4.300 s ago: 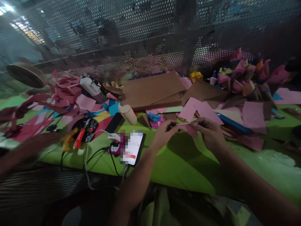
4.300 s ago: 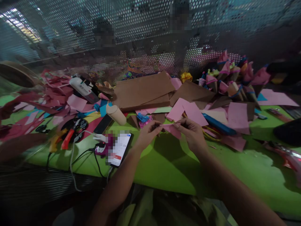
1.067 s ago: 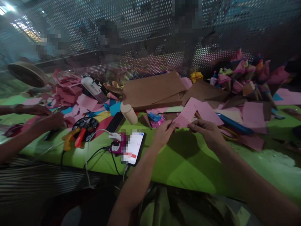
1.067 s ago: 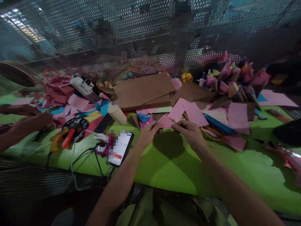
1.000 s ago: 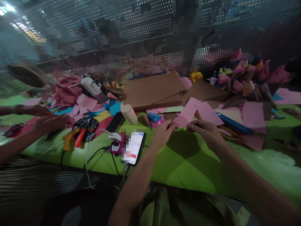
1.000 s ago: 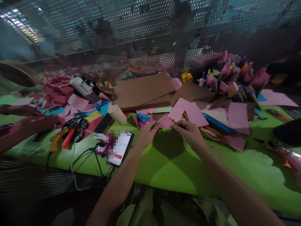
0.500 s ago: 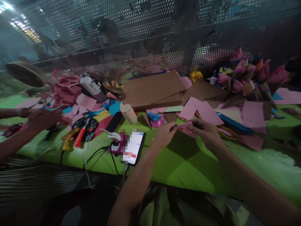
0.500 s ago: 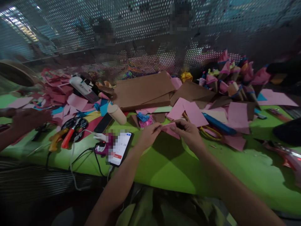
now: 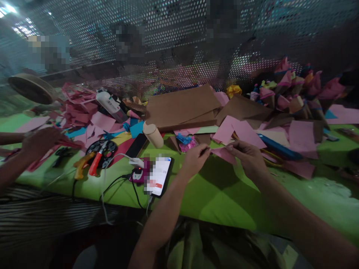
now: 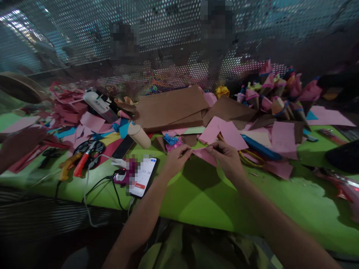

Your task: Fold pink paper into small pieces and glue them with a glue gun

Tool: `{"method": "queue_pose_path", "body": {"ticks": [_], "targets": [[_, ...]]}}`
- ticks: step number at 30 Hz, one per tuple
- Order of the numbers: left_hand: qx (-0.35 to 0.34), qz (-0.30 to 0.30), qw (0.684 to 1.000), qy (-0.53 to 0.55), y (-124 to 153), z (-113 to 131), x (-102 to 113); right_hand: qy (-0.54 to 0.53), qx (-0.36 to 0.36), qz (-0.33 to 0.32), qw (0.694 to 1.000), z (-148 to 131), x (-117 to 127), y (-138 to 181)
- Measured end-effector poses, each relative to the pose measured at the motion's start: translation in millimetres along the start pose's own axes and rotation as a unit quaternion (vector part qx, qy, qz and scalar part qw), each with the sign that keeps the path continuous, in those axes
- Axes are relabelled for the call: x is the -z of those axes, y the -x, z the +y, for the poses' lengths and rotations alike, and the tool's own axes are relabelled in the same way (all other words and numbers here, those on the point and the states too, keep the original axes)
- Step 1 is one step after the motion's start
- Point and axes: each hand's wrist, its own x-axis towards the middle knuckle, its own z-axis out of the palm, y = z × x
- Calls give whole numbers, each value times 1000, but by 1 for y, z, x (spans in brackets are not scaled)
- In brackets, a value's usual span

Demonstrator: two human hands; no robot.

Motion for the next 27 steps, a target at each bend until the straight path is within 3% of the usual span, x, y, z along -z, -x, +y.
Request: {"method": "queue_pose_path", "body": {"ticks": [5,14,18,27], "targets": [[34,1,998,49,-1,-4,-2,-11,-6,15,1000,0,0,-1],[22,15,999,32,-2,-6,-1,6,2,18,1000,2,-1,-2],[35,-7,998,42,-2,-9,-2,-2,-7,17,1000,2,0,-3],[48,6,992,120,-4,-9,-6,19,-17,43,999,6,1,-5]]}}
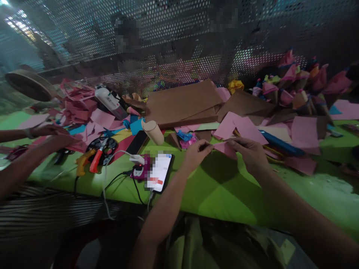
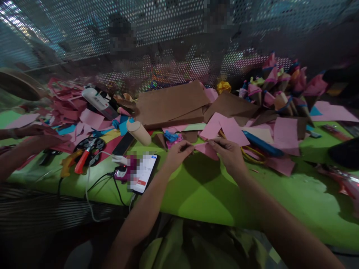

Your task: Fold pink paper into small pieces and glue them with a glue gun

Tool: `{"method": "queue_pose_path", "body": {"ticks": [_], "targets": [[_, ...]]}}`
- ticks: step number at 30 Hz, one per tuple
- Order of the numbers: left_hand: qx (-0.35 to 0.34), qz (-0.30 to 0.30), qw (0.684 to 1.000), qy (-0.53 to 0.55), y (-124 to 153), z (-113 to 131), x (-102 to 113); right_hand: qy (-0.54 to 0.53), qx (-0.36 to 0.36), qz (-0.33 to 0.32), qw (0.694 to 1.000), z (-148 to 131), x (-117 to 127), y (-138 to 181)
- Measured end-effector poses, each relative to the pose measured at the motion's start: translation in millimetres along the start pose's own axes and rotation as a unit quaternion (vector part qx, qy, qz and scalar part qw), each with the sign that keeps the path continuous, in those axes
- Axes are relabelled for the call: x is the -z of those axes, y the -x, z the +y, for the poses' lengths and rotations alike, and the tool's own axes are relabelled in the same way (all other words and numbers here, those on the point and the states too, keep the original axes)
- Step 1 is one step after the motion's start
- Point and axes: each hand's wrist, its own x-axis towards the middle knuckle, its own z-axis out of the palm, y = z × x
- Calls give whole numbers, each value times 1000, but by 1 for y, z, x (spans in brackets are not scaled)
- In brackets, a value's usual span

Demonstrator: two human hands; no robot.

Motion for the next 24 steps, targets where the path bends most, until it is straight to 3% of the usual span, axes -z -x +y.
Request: {"method": "queue_pose_path", "body": {"ticks": [15,19,24], "targets": [[23,31,992,118,-3,-4,-1,14,33,44,998,5,5,-7],[15,133,987,90,-2,-1,9,80,53,84,992,13,20,-22],[2,274,957,99,-6,-3,24,229,84,80,967,7,35,-26]]}}
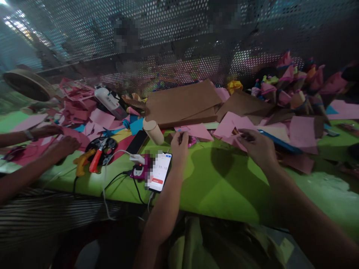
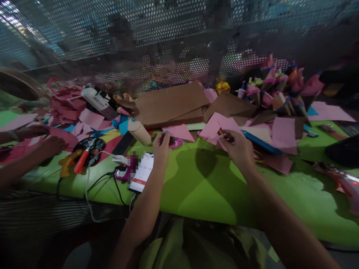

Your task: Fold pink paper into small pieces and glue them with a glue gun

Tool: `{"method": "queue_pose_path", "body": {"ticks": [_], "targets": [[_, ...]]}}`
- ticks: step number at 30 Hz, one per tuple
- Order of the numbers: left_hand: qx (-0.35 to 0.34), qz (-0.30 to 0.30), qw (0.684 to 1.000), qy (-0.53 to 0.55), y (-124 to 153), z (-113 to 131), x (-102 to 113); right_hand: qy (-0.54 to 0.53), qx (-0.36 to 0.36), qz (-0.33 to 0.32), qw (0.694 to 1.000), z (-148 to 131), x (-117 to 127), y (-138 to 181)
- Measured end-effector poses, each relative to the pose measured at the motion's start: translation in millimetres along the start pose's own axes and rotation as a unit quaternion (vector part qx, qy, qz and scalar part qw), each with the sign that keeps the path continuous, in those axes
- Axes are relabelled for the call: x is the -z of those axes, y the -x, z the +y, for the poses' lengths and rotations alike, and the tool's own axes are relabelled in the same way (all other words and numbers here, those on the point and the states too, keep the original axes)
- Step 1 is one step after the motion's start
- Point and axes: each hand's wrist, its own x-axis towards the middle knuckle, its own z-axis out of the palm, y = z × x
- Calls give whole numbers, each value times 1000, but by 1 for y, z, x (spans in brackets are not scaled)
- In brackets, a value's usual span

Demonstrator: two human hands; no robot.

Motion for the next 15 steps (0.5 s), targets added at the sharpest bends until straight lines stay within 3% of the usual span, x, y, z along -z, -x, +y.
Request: {"method": "queue_pose_path", "body": {"ticks": [3,5,9,12,15], "targets": [[-9,38,999,11,-4,-1,1,127,126,-7,984,-9,3,7],[-13,46,999,15,-4,0,1,153,181,-84,968,-14,-3,13],[-4,44,998,37,0,4,0,256,192,-291,901,-14,-26,29],[-7,47,997,67,1,4,-1,330,209,-347,853,-13,-35,53],[8,42,994,102,-1,3,-3,303,259,-399,826,-15,-23,79]]}}
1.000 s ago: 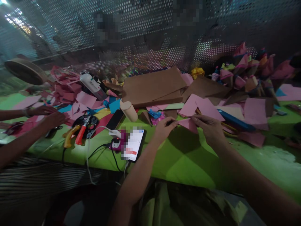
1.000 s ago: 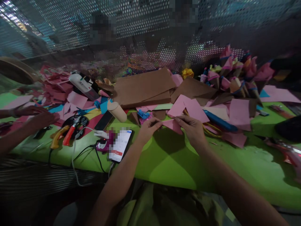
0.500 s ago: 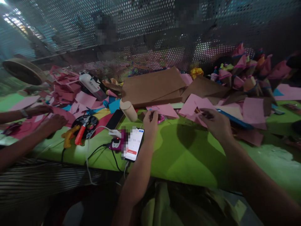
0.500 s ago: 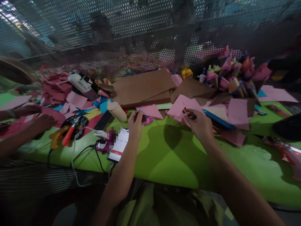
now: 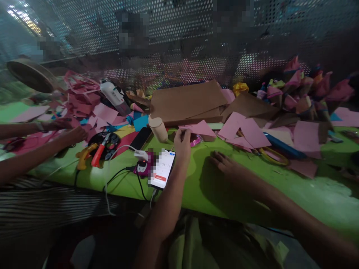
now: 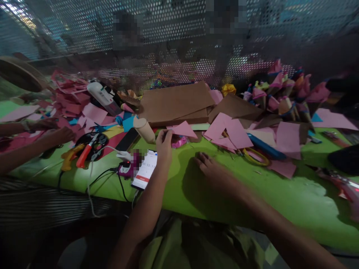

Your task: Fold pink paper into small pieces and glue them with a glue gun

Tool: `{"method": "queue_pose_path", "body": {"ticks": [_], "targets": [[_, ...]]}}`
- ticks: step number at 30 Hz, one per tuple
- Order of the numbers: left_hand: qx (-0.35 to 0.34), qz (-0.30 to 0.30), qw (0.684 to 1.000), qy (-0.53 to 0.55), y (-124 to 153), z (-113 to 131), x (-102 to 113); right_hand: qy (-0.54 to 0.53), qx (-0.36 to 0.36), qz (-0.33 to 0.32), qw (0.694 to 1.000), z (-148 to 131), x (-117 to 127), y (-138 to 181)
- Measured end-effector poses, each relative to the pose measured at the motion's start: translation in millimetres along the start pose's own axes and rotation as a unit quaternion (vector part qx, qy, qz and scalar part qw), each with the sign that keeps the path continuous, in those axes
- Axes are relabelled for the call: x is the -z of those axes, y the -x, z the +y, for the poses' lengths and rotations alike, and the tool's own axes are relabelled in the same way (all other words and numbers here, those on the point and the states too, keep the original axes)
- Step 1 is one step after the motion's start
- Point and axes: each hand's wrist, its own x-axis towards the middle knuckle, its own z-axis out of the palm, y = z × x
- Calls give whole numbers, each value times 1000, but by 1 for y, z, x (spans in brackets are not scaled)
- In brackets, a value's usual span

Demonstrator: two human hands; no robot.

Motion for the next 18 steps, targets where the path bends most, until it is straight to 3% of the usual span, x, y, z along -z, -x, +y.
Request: {"method": "queue_pose_path", "body": {"ticks": [2,4,7,10,12,15,18], "targets": [[24,-12,999,21,-1,0,-2,-43,74,-27,996,-3,6,13],[39,-22,998,34,-1,-1,-5,-82,97,-42,991,0,17,12],[33,-25,998,40,-1,-2,-5,-49,42,-10,998,14,30,-18],[28,-23,998,43,1,-4,-4,-6,-21,-8,1000,23,27,-51],[30,-23,998,48,1,-5,-3,13,-6,-8,1000,21,19,-54],[41,-39,997,60,0,-6,-5,0,58,-8,998,10,11,-26],[45,-50,996,61,0,-7,-8,-83,78,-54,992,3,23,15]]}}
